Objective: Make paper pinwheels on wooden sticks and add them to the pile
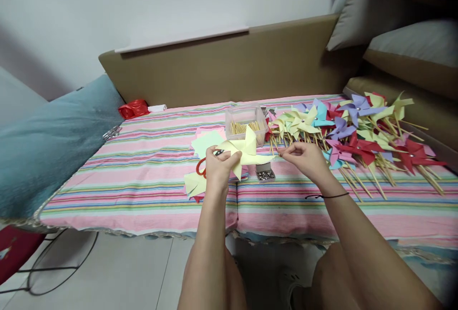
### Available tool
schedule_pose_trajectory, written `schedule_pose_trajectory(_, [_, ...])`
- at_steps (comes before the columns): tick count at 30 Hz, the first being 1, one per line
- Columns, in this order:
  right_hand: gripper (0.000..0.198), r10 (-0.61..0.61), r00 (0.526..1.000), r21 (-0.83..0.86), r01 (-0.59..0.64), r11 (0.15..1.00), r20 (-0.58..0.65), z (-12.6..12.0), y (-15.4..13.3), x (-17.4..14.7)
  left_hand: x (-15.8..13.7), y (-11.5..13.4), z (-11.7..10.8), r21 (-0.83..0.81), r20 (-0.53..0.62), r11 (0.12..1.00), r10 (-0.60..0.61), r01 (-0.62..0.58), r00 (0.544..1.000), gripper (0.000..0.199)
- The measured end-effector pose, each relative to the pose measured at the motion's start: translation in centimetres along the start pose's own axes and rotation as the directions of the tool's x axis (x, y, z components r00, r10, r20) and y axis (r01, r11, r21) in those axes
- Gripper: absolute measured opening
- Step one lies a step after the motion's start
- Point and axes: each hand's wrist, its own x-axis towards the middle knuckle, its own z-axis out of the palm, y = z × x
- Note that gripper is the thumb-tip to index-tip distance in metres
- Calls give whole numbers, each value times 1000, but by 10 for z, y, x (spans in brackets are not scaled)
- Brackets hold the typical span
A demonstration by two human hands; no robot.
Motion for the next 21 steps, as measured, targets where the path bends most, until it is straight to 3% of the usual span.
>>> schedule_pose_trajectory(2, [14, 75, 995, 338, -48, 940, -67, -5, -5, -4, -3, -2, 4, 21, 19, 1000, 0, -1, 1000, 68])
schedule_pose_trajectory(6, [17, 163, 983, 577, -85, 812, -84, -5, -15, -8, -12, -6, 14, 38, 49, 999, -16, 14, 999, 69])
schedule_pose_trajectory(11, [25, 227, 971, 659, -124, 742, -73, -6, -21, -6, -14, -9, 19, 53, 65, 998, -19, 16, 998, 72])
schedule_pose_trajectory(15, [33, 207, 972, 688, -77, 722, -108, -11, -23, -3, -13, -10, 20, 64, 56, 998, -19, 15, 998, 73])
schedule_pose_trajectory(18, [21, 127, 967, 661, 53, 748, -221, -25, -37, -5, -13, -9, 22, 69, 46, 998, -17, 14, 999, 73])
schedule_pose_trajectory(21, [12, -9, 904, 585, 284, 760, -428, -56, -62, -19, -15, -8, 22, 69, 54, 997, -20, 17, 998, 73])
